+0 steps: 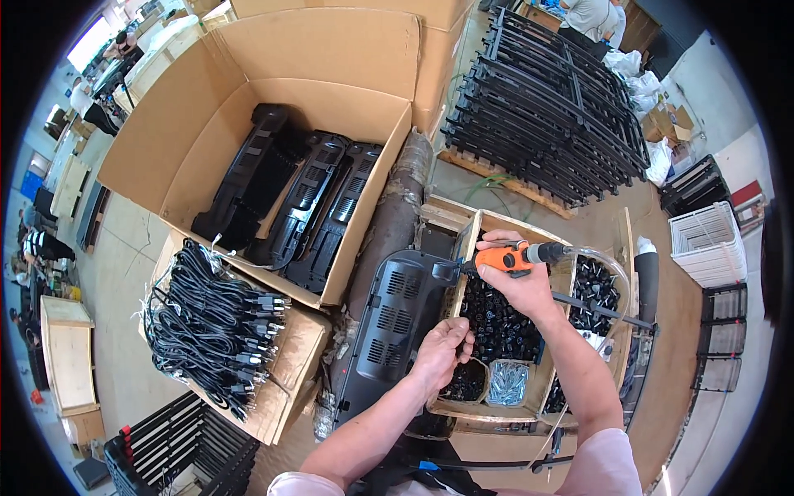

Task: Assembling electronic components and plastic housings onto metal equipment frames using power tools.

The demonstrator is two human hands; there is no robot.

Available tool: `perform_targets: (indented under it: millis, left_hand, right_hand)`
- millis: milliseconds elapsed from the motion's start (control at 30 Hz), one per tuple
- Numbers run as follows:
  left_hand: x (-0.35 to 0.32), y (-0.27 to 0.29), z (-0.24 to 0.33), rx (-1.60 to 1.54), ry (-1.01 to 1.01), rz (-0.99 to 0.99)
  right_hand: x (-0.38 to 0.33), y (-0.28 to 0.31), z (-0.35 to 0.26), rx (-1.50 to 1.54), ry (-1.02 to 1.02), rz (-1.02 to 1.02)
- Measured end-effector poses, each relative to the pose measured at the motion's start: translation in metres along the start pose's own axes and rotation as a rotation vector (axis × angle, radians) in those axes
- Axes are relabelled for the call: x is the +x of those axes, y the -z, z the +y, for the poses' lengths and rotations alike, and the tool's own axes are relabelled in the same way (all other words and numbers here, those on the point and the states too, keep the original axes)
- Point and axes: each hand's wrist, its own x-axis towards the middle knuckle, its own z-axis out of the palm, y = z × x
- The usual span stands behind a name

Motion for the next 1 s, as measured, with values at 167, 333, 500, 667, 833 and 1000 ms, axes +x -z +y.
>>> perform_targets:
  millis: [167, 333, 500, 667, 833, 1000]
  left_hand:
    - [0.014, -0.002, 0.01, -0.026, -0.027, 0.022]
    - [0.027, -0.004, 0.016, -0.107, -0.097, 0.025]
    - [0.037, -0.004, 0.015, -0.205, -0.053, 0.046]
    - [0.045, -0.009, 0.019, -0.268, -0.001, 0.076]
    - [0.051, -0.023, 0.028, -0.275, -0.027, 0.162]
    - [0.056, -0.024, 0.04, -0.451, -0.042, 0.168]
  right_hand:
    - [0.006, -0.003, -0.001, -0.035, -0.017, -0.046]
    - [0.009, -0.003, -0.001, -0.114, -0.001, -0.074]
    - [0.009, -0.003, 0.0, -0.098, 0.031, -0.073]
    - [0.01, -0.005, -0.004, -0.092, -0.01, -0.074]
    - [0.012, -0.006, -0.002, -0.109, -0.019, -0.076]
    - [-0.005, -0.007, -0.024, 0.057, -0.006, -0.05]
